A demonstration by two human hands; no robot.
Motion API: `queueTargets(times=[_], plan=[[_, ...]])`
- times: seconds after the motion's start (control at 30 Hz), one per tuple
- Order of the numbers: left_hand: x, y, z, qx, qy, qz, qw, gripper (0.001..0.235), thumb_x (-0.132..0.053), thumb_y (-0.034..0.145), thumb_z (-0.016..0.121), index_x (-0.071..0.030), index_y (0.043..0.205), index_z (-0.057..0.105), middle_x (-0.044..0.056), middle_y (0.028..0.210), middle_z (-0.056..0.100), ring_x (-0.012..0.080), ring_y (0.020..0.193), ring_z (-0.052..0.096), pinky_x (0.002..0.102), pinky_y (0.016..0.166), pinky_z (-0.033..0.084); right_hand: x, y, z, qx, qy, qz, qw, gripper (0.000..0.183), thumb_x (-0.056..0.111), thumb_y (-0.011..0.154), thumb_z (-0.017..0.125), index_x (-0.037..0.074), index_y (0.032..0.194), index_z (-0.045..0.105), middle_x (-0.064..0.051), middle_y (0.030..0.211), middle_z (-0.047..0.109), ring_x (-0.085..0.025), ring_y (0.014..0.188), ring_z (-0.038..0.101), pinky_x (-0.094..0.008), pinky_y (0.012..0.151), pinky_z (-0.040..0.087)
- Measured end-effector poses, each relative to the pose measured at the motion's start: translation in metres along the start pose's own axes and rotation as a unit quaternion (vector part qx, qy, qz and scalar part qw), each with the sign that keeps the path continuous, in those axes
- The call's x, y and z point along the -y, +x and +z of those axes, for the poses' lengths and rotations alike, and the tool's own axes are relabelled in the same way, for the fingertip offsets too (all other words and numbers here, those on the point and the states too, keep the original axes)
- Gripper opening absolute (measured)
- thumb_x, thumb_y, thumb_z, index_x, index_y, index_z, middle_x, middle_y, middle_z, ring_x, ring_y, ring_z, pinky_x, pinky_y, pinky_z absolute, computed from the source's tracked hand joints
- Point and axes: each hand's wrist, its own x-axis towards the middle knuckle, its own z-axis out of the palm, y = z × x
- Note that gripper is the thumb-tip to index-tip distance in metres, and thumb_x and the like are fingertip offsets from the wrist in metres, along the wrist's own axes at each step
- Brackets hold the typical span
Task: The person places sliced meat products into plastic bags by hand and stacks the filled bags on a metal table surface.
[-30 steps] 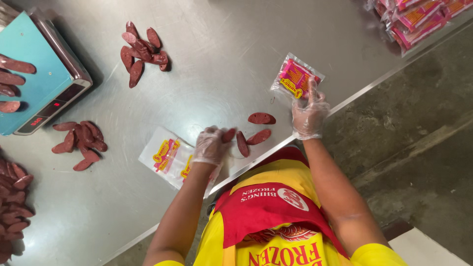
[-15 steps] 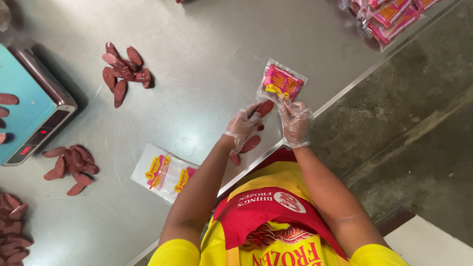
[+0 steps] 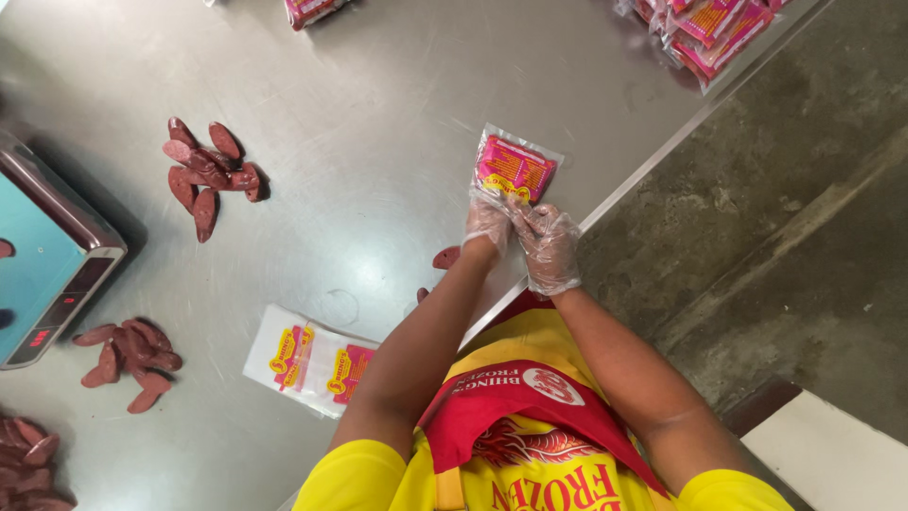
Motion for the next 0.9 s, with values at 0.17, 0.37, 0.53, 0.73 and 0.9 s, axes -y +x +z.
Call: queueTargets(times=[0.17, 0.37, 0.53, 0.73, 0.9], plan=[[-0.12, -0.075, 0.007, 0.043, 0.555, -0.012, 0.831, 0.019, -0.026, 0.098, 0.063, -0.016, 0.112, 0.07, 0.008, 0.104, 0.067, 0.0211, 0.086, 0.07, 0.034, 0.068, 0.06, -0.009, -0.005, 0.006, -0.014, -0.061, -0.015, 0.998, 0.033, 0.014, 0.097, 0.079, 0.021, 0.128, 0.076, -0.01, 0.093, 0.067, -0.023, 0.074, 0.062, -0.039, 0.068, 0.051], [-0.2, -0.178, 0.051, 0.045, 0.588, -0.106, 0.801, 0.033, -0.017, 0.081, 0.068, -0.019, 0.115, 0.072, 0.001, 0.116, 0.071, 0.0114, 0.091, 0.074, 0.038, 0.053, 0.062, -0.021, -0.001, 0.013, -0.014, -0.129, -0.085, 0.988, 0.058, 0.014, 0.084, 0.086, 0.021, 0.139, 0.068, -0.016, 0.1, 0.064, -0.03, 0.086, 0.064, -0.042, 0.074, 0.052], [-0.185, -0.166, 0.038, -0.006, 0.423, -0.17, 0.89, 0.031, -0.027, 0.098, 0.06, -0.008, 0.12, 0.071, 0.003, 0.109, 0.077, 0.0193, 0.083, 0.068, 0.037, 0.068, 0.059, -0.029, 0.01, 0.021, -0.007, -0.097, -0.126, 0.987, 0.046, 0.012, 0.089, 0.082, 0.018, 0.134, 0.073, -0.014, 0.097, 0.062, -0.03, 0.084, 0.062, -0.043, 0.077, 0.052], [-0.11, -0.114, -0.013, 0.03, 0.436, -0.003, 0.899, 0.036, -0.016, 0.106, 0.059, -0.004, 0.139, 0.064, 0.003, 0.092, 0.068, 0.0111, 0.077, 0.062, 0.027, 0.073, 0.054, -0.018, 0.012, 0.017, 0.0, -0.077, -0.108, 0.991, 0.034, 0.01, 0.095, 0.078, 0.015, 0.129, 0.076, -0.014, 0.095, 0.062, -0.028, 0.082, 0.059, -0.042, 0.076, 0.05], [-0.086, -0.077, 0.006, 0.032, 0.114, -0.098, 0.988, 0.03, -0.015, 0.103, 0.054, -0.005, 0.13, 0.062, 0.005, 0.089, 0.072, 0.0105, 0.067, 0.06, 0.025, 0.063, 0.053, -0.012, 0.013, 0.015, 0.016, -0.049, -0.096, 0.994, 0.033, 0.009, 0.097, 0.076, 0.011, 0.129, 0.074, -0.013, 0.098, 0.063, -0.025, 0.087, 0.059, -0.039, 0.077, 0.051]])
